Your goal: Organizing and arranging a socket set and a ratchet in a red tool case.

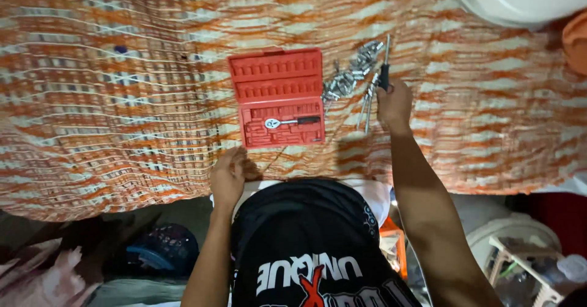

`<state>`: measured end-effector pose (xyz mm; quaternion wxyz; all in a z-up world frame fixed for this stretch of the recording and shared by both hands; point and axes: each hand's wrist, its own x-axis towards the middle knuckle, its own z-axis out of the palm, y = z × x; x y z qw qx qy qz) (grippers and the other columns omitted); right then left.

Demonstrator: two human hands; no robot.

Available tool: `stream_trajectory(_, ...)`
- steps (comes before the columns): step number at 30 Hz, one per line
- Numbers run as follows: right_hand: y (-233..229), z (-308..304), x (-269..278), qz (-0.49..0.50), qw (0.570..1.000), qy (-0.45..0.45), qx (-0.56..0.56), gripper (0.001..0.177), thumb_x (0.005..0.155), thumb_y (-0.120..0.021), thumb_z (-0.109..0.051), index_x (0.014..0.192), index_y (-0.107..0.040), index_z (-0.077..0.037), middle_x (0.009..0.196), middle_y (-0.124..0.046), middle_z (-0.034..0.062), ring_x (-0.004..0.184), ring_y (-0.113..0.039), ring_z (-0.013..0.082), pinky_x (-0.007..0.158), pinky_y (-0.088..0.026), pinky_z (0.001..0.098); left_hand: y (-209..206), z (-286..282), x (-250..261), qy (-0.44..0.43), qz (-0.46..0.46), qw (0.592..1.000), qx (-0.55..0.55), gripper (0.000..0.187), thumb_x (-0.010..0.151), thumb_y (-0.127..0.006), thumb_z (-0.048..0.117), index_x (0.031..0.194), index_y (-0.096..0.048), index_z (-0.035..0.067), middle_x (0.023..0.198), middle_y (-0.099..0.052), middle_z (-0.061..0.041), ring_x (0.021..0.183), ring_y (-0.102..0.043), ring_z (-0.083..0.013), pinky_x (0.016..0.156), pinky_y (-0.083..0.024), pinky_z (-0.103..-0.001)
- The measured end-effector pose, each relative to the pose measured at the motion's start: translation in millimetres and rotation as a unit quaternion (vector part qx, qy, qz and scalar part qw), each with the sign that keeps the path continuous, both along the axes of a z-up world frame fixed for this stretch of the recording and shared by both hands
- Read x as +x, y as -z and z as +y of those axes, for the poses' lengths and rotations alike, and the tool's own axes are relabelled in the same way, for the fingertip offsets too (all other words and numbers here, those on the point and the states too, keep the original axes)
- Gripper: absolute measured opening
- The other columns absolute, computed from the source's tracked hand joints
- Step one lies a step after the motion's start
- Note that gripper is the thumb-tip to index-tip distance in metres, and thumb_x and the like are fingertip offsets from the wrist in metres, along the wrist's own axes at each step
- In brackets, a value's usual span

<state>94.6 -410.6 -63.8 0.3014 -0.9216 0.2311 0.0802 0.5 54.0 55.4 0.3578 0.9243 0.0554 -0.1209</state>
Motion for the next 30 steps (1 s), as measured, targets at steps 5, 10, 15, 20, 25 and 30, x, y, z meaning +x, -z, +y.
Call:
stream_trajectory(5,23,-8,-27,-0.053,0.988,0.101,0.109,0.019,0.094,-0.075,-0.013,0.086,-0.064,0.000,0.073,-0.057,0.0091,0.066,-0.053,0.0219,0.061,-0.043,0.0393,6,22,-16,-0.080,0.020,0.996,0.020,0.033,0.091,-0.062,0.003,0.122,-0.071,0.000,0.114,-0.071,-0.024,0.103,-0.069,-0.0405,0.091,-0.055,-0.045)
stream_trajectory(10,11,14,-78,-0.055,0.914,0.158,0.369,0.012,0.102,-0.064,-0.012,0.094,-0.063,-0.003,0.080,-0.065,0.0037,0.068,-0.058,0.0125,0.058,-0.045,0.0292,20,19,-25,-0.119,0.046,0.992,-0.021,0.031,0.092,-0.063,0.004,0.123,-0.070,0.002,0.108,-0.073,-0.020,0.096,-0.073,-0.0321,0.085,-0.058,-0.040)
stream_trajectory(15,-32,78,-120,0.025,0.903,0.094,0.419,0.010,0.094,-0.069,-0.009,0.101,-0.066,-0.003,0.090,-0.069,0.0038,0.081,-0.064,0.0133,0.071,-0.052,0.0300,14,3,-22,-0.128,0.085,0.985,-0.075,0.030,0.094,-0.060,0.003,0.122,-0.070,0.003,0.110,-0.074,-0.018,0.094,-0.075,-0.0268,0.080,-0.060,-0.035)
stream_trajectory(20,-70,142,-126,0.163,0.923,-0.043,0.346,0.033,0.081,-0.083,-0.011,0.105,-0.063,-0.001,0.091,-0.073,0.0083,0.085,-0.069,0.0176,0.080,-0.056,0.0376,8,-11,-21,-0.104,0.093,0.987,-0.081,0.026,0.094,-0.062,0.002,0.117,-0.073,0.002,0.107,-0.076,-0.017,0.092,-0.075,-0.0267,0.084,-0.059,-0.036)
stream_trajectory(25,-50,160,-136,0.197,0.864,-0.056,0.461,0.031,0.081,-0.080,-0.009,0.108,-0.069,-0.001,0.099,-0.077,0.0077,0.094,-0.073,0.0167,0.087,-0.056,0.0340,1,-11,-25,-0.121,0.097,0.982,-0.111,0.025,0.095,-0.060,0.002,0.117,-0.072,0.001,0.109,-0.075,-0.016,0.096,-0.075,-0.0262,0.083,-0.059,-0.035)
stream_trajectory(30,-48,155,-126,0.248,0.839,0.072,0.480,0.029,0.083,-0.078,-0.007,0.109,-0.067,0.002,0.093,-0.075,0.0112,0.081,-0.070,0.0233,0.073,-0.058,0.0381,9,-12,-31,-0.145,0.118,0.972,-0.142,0.023,0.096,-0.060,0.003,0.117,-0.071,0.001,0.108,-0.076,-0.014,0.094,-0.077,-0.0241,0.084,-0.059,-0.033)
